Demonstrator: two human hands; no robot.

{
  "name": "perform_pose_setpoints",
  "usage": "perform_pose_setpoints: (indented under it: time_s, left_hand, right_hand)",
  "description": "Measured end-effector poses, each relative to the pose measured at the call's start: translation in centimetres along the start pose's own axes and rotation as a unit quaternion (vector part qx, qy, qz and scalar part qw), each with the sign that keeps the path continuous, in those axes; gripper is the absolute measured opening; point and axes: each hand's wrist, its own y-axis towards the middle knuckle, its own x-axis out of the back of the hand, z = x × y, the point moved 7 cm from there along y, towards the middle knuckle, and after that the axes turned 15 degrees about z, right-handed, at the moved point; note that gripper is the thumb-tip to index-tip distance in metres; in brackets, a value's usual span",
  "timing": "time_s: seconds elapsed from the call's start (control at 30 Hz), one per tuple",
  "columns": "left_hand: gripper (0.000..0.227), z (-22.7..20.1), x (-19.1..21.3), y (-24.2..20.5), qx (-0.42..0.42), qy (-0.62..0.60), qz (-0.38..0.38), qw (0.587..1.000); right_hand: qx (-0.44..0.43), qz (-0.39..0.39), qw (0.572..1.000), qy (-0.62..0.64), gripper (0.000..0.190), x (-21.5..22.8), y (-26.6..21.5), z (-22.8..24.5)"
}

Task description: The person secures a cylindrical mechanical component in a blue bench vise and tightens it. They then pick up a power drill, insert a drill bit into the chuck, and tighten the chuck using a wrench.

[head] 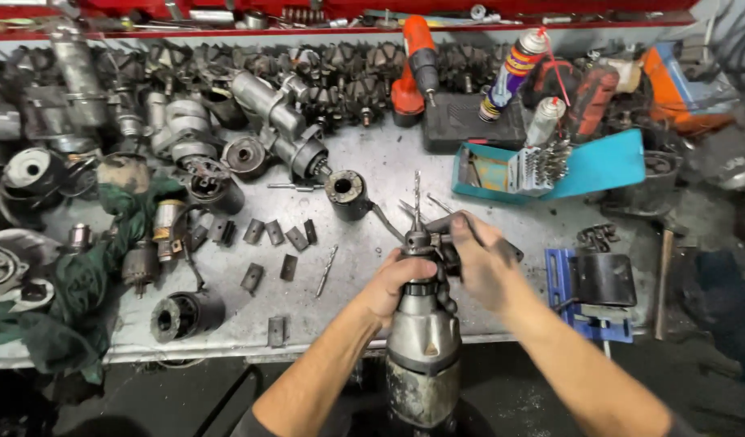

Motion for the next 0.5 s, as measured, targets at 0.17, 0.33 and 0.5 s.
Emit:
perform_pose_setpoints:
  time_s: [0.17,0.33,0.5]
  left_hand:
    - [0.038,0.3,-0.2,0.0,0.019,-0.018,0.010,1.000]
    - [0.038,0.1,0.0,0.6,0.008,-0.002,0.014,1.000]
    - [0.039,0.2,0.0,0.9,0.037,0.015,0.034,0.999]
  right_hand:
    - [-0.034,0.082,0.983,-0.160,0.037,2.5,0.0,2.5]
    - [-0.102,0.052,0.971,-0.211,0.033,3.5,-0.3,2.8]
    - [-0.070,0.004,0.987,-0.146,0.036,4.1,0.9,2.0]
